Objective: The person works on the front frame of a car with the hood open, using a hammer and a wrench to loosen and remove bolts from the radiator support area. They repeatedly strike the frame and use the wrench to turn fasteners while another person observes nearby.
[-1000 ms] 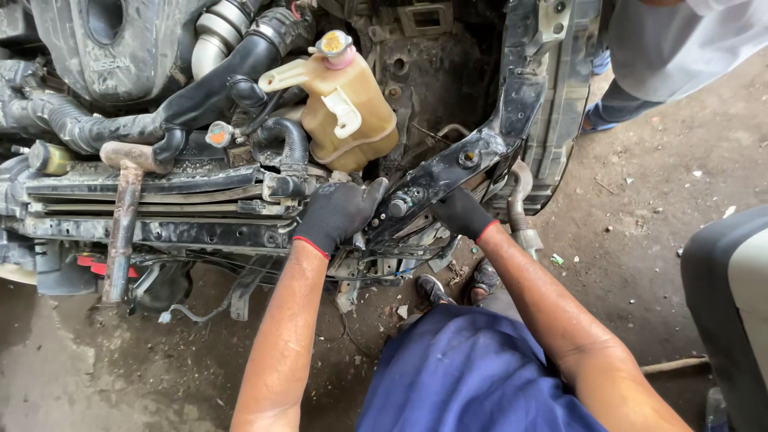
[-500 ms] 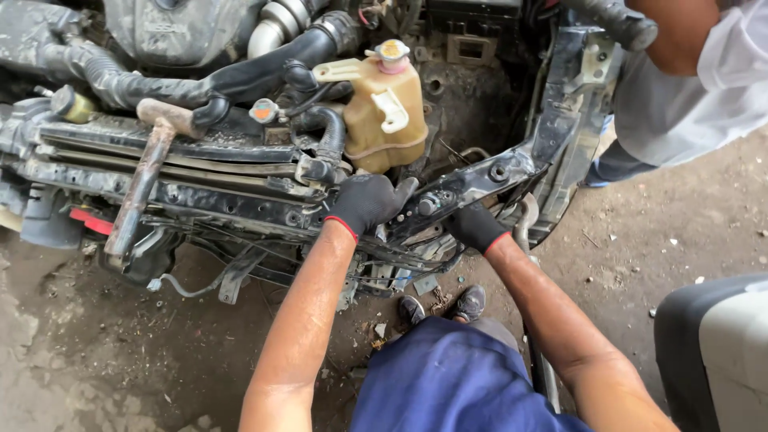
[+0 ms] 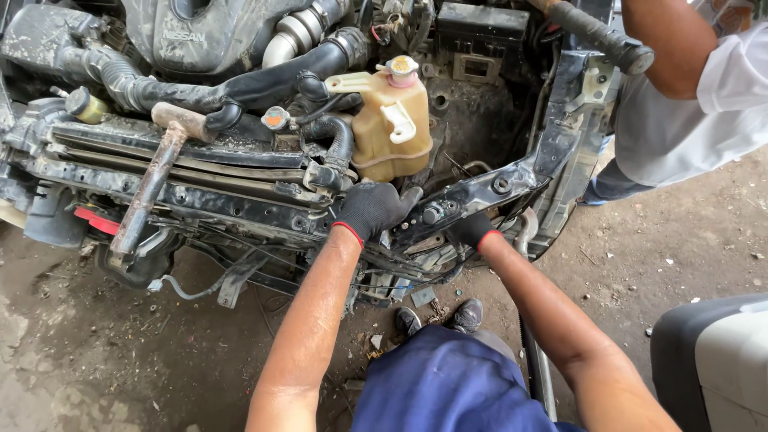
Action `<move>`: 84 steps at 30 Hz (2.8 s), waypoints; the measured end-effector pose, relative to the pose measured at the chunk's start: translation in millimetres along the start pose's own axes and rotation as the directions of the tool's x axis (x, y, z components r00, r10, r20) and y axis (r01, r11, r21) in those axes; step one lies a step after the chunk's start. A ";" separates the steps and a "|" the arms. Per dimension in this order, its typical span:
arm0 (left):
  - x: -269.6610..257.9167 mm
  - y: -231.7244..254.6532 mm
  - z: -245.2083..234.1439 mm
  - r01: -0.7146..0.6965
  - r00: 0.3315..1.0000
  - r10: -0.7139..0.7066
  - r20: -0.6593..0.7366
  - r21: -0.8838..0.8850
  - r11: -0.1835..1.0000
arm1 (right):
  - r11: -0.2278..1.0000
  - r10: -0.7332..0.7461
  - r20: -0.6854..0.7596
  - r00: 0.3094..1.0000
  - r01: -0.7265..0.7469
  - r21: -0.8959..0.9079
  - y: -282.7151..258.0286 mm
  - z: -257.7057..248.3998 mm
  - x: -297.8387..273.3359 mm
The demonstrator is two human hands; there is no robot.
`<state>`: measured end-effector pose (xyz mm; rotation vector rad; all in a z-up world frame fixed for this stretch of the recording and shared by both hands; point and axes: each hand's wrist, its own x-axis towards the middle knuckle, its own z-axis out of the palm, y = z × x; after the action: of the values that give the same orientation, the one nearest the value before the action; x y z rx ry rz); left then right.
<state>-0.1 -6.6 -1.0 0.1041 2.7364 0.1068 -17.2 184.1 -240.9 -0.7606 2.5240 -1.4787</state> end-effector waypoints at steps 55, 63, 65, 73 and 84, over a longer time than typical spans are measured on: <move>3.2 -2.0 3.4 -0.059 0.998 0.058 -0.019 -0.040 0.997 | 0.863 -0.340 0.027 0.940 0.323 -0.389 -37.8 -28.1 -12.1; 4.4 -3.2 4.6 -0.040 0.999 0.042 0.029 -0.043 0.998 | 0.960 -0.036 0.210 0.977 0.092 -0.263 -25.9 -32.1 11.2; 2.3 0.2 0.8 -0.026 0.999 0.027 0.031 -0.050 0.998 | 0.989 -0.052 0.218 0.975 0.081 -0.127 -3.9 -27.3 12.6; 7.4 1.7 8.4 -0.003 1.000 0.003 0.006 -0.022 1.000 | 0.968 -0.139 -0.104 0.985 0.113 -0.224 7.5 3.7 -17.0; 9.6 1.1 12.1 -0.043 0.996 0.044 -0.073 0.013 0.999 | 0.953 -0.055 -0.153 0.987 0.006 -0.302 43.3 20.4 2.4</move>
<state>-4.1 -3.9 -15.8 0.1659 2.8084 0.1092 -27.8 184.1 -287.6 -0.7489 2.9168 -1.2212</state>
